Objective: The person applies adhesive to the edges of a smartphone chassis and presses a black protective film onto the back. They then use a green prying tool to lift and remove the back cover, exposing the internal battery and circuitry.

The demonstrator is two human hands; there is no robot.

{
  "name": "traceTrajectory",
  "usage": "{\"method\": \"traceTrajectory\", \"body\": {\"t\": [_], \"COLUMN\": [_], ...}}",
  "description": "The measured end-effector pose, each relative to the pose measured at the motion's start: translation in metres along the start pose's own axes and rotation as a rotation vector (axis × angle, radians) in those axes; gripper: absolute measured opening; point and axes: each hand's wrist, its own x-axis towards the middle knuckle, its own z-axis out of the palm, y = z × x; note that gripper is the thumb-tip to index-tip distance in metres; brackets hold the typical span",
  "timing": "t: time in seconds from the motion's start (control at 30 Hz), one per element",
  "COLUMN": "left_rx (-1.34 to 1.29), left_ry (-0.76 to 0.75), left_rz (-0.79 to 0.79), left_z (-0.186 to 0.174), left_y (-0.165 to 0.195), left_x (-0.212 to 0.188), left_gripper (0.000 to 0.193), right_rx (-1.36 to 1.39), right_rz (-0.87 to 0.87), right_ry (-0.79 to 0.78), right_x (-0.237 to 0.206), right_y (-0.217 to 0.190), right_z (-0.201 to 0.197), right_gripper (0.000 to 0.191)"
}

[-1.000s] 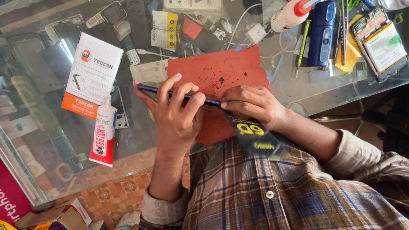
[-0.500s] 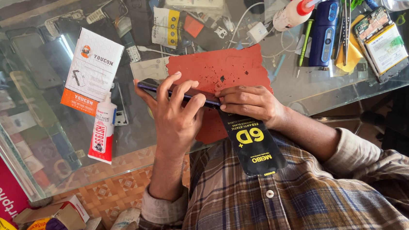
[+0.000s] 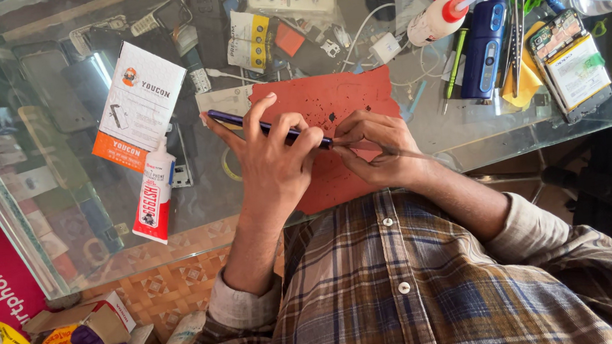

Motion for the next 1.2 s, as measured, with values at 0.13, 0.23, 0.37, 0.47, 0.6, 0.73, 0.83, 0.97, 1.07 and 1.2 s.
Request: {"method": "traceTrajectory", "body": {"t": [0.13,0.23,0.37,0.47,0.6,0.73,0.83,0.97,1.07,1.2], "left_rx": [0.024,0.011,-0.021,-0.037,-0.043,-0.050,-0.047,-0.042,-0.030,-0.019], "left_ry": [0.001,-0.008,-0.010,0.004,0.000,-0.011,-0.017,-0.021,-0.037,-0.048], "left_rz": [-0.010,-0.012,-0.013,-0.007,-0.009,-0.011,-0.008,0.000,0.003,0.013], "left_z": [0.001,0.000,-0.003,-0.003,-0.003,-0.004,-0.005,-0.007,-0.008,-0.009], "left_y": [-0.001,-0.003,-0.002,-0.002,-0.003,-0.003,-0.003,-0.004,-0.004,-0.004], "left_x": [0.000,0.000,-0.001,0.000,0.000,0.000,0.001,0.002,0.001,0.002], "left_gripper": [0.032,0.033,0.031,0.030,0.029,0.023,0.021,0.020,0.020,0.020], "right_rx": [0.033,0.024,0.037,0.034,0.011,0.033,0.046,0.012,0.013,-0.009], "right_rz": [-0.021,0.000,0.029,0.058,0.053,0.052,0.101,0.044,0.022,0.003], "right_ry": [-0.042,-0.055,-0.043,-0.039,-0.059,-0.070,-0.062,-0.057,-0.063,-0.039], "right_x": [-0.003,-0.005,-0.010,-0.013,-0.014,-0.015,-0.015,-0.013,-0.012,-0.013], "right_y": [0.001,0.003,0.005,0.004,0.003,0.002,0.002,0.004,0.003,0.005], "right_z": [-0.006,-0.006,0.001,0.004,0.004,0.005,0.006,0.005,0.004,0.005], "right_gripper": [0.023,0.025,0.022,0.022,0.024,0.026,0.023,0.025,0.026,0.024]}}
